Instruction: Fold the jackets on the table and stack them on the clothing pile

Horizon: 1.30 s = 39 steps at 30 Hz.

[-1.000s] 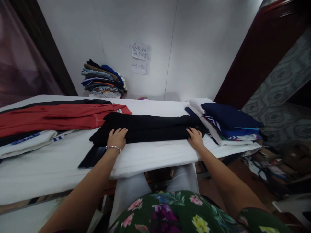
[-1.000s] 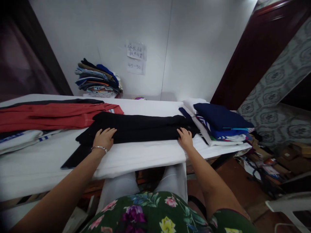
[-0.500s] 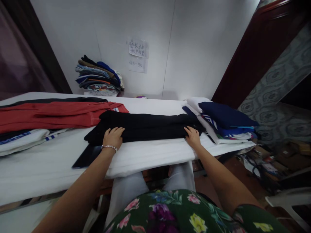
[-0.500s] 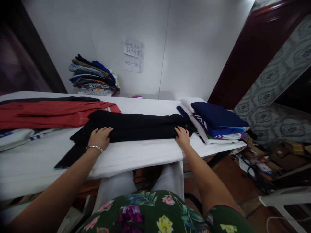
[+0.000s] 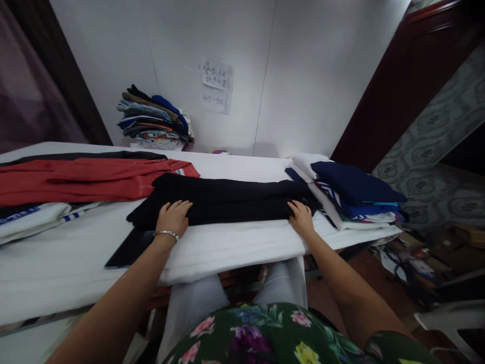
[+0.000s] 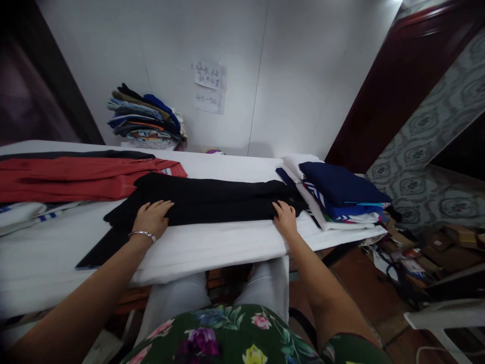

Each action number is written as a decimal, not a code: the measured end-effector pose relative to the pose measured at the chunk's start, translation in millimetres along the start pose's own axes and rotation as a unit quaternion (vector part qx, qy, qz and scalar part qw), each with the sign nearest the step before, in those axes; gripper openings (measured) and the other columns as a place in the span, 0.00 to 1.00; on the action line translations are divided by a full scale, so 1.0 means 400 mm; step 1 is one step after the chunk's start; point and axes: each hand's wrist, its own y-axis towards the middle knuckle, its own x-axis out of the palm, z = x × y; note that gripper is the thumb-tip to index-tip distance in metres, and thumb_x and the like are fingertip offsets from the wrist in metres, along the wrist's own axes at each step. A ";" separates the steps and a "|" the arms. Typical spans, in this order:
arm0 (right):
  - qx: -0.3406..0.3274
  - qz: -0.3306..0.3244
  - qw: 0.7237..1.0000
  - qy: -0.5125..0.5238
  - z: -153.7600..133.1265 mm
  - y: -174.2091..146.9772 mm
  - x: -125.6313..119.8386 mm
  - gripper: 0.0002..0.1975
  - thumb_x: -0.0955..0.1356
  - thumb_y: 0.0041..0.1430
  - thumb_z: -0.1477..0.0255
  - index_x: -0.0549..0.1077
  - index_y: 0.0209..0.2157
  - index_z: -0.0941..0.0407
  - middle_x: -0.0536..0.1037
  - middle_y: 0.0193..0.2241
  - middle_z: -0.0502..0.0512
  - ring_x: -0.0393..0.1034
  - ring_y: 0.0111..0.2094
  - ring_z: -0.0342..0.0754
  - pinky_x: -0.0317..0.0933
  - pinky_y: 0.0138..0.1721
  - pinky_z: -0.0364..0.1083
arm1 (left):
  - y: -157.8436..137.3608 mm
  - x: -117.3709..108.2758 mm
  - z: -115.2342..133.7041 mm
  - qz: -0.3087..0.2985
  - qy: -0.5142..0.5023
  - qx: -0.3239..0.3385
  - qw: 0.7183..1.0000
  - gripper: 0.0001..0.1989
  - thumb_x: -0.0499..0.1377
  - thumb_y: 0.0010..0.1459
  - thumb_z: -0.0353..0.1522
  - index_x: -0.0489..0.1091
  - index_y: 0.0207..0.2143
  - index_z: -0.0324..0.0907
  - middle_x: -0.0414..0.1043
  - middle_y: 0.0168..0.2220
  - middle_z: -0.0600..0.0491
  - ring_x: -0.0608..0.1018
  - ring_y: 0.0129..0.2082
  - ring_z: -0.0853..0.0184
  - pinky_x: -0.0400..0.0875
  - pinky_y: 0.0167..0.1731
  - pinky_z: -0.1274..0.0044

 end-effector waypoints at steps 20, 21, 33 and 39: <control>0.013 -0.024 1.000 0.012 -0.011 -0.003 -0.010 0.28 0.63 0.51 0.77 0.65 0.56 0.56 0.65 0.57 0.62 0.56 0.57 0.55 0.47 0.56 0.57 | -0.001 0.006 -0.003 0.025 -0.023 0.007 0.999 0.26 0.50 0.49 0.26 0.68 0.52 0.45 0.68 0.55 0.50 0.65 0.58 0.59 0.47 0.59 0.62; 0.018 -0.031 0.999 0.017 -0.013 -0.003 -0.014 0.28 0.63 0.51 0.77 0.64 0.56 0.56 0.64 0.57 0.62 0.56 0.58 0.55 0.46 0.57 0.57 | -0.002 0.005 -0.002 0.028 -0.021 0.006 0.999 0.26 0.50 0.49 0.26 0.68 0.52 0.46 0.68 0.55 0.51 0.65 0.58 0.59 0.46 0.60 0.61; 0.055 -0.168 0.974 0.144 -0.010 0.147 -0.058 0.25 0.58 0.62 0.55 0.71 0.51 0.54 0.75 0.49 0.58 0.69 0.51 0.53 0.59 0.51 0.52 | -0.005 0.006 -0.008 0.022 0.015 0.017 0.999 0.25 0.50 0.50 0.26 0.67 0.52 0.45 0.67 0.56 0.48 0.65 0.58 0.59 0.42 0.60 0.58; 0.054 -0.170 0.978 0.104 -0.013 0.204 -0.006 0.14 0.67 0.56 0.61 0.77 0.40 0.54 0.80 0.37 0.57 0.74 0.39 0.53 0.63 0.38 0.46 | -0.012 -0.006 -0.002 0.022 0.028 0.009 0.999 0.26 0.50 0.51 0.26 0.66 0.52 0.47 0.67 0.56 0.50 0.64 0.58 0.60 0.38 0.61 0.60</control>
